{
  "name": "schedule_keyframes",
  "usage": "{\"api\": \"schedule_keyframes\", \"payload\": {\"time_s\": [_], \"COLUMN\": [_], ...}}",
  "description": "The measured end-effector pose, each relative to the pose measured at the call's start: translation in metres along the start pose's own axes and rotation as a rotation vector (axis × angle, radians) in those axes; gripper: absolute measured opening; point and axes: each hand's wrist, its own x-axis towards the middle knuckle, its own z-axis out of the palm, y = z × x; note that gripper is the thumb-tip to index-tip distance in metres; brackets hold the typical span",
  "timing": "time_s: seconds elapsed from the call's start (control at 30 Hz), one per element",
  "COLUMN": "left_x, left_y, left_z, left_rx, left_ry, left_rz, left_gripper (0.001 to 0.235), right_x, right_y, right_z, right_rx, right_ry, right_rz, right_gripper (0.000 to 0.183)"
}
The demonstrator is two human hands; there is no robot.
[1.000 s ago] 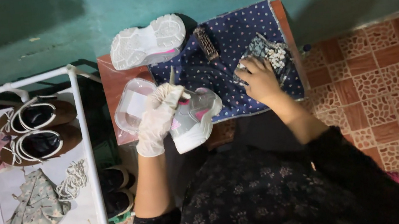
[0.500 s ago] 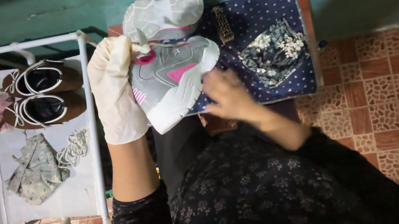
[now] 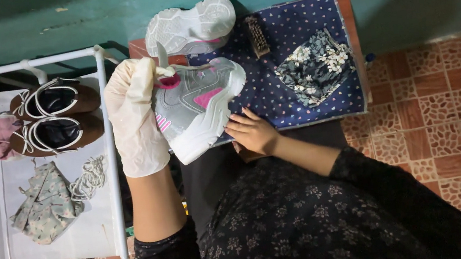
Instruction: The person cleans a white and pink sneaker by first brushing the sole and upper with a small brush. They then dip a cloth into a container of liquid and wipe the shoe's exterior. Finally, they use the cloth to wipe the inside of the shoe.
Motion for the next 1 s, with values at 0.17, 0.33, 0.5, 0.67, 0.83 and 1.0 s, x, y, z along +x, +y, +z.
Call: {"api": "schedule_keyframes", "payload": {"time_s": [0.17, 0.33, 0.5, 0.67, 0.83, 1.0], "left_x": [0.003, 0.006, 0.009, 0.01, 0.01, 0.018], "left_y": [-0.005, -0.008, -0.016, -0.022, -0.032, -0.052], "left_z": [0.0, 0.003, 0.004, 0.007, 0.022, 0.04], "left_rx": [-0.007, 0.007, 0.018, 0.005, 0.166, 0.413], "left_ry": [-0.013, -0.031, -0.048, -0.04, -0.101, -0.269], "left_rz": [-0.004, -0.015, -0.032, -0.071, -0.086, -0.112], "left_gripper": [0.017, 0.018, 0.019, 0.019, 0.019, 0.014], "right_x": [-0.004, -0.007, -0.002, -0.007, -0.029, -0.021], "right_y": [-0.007, -0.009, -0.012, 0.021, 0.053, 0.101], "right_z": [-0.002, -0.007, -0.021, -0.06, -0.109, -0.152], "right_rx": [0.046, 0.089, 0.169, 0.269, -0.023, -0.244], "right_ry": [0.026, 0.019, 0.001, 0.053, 0.103, 0.201], "right_rz": [-0.019, -0.036, -0.042, 0.058, 0.19, 0.417], "right_gripper": [0.028, 0.032, 0.032, 0.026, 0.021, 0.022]}}
